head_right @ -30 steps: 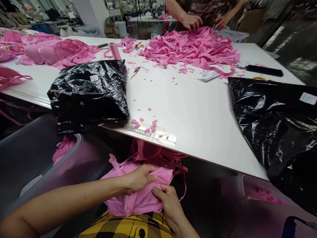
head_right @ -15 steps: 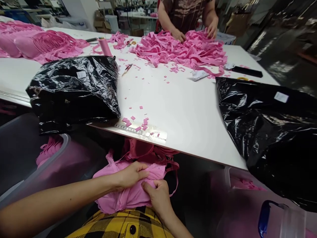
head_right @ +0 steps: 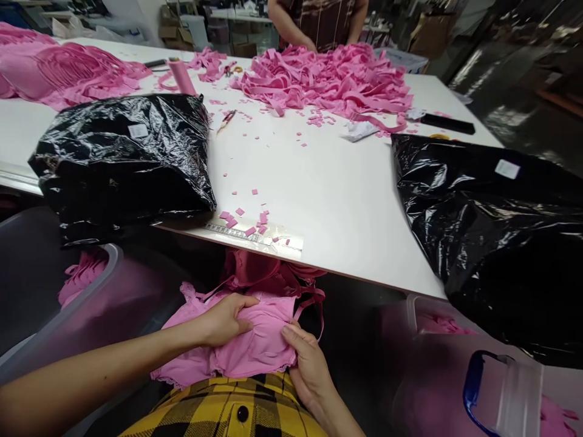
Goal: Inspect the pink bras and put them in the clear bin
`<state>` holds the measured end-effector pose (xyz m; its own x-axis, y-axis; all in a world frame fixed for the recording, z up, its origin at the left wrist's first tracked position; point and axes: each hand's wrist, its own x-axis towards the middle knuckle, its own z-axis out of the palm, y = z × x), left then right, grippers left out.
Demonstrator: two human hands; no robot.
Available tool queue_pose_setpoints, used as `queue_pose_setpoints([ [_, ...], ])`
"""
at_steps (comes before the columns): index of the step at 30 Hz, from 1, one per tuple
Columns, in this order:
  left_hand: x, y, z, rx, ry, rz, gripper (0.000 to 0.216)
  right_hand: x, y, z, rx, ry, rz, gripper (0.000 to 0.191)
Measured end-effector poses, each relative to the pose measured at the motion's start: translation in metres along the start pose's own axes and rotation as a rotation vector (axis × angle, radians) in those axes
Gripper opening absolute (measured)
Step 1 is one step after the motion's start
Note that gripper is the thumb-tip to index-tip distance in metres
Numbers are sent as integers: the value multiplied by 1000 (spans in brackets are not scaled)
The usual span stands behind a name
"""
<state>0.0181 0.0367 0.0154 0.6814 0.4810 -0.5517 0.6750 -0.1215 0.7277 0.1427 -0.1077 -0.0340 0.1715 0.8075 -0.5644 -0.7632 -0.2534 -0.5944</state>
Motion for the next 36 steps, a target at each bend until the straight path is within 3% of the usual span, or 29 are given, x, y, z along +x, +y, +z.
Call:
queue_pose_setpoints([
  [6,-1,-8,-4,-91,5,19,27,2,0,-14,-55,78,-41,23],
  [11,-3,-12,-10,-235,26,-101,36,-7,-6,-25,-569,169,-354,16],
  [17,1,2,-14,-80,-61,-72,36,-13,-4,-12,-911,146,-583,9],
  [24,7,11,-15,-53,-118,-48,26,-8,9,-12,-990,241,-749,9],
  [29,12,18,-21,13,-258,-251,27,-5,10,-11,-970,259,-718,7],
  [36,24,36,-15,53,-296,-142,38,0,12,-7,-1038,269,-774,10],
])
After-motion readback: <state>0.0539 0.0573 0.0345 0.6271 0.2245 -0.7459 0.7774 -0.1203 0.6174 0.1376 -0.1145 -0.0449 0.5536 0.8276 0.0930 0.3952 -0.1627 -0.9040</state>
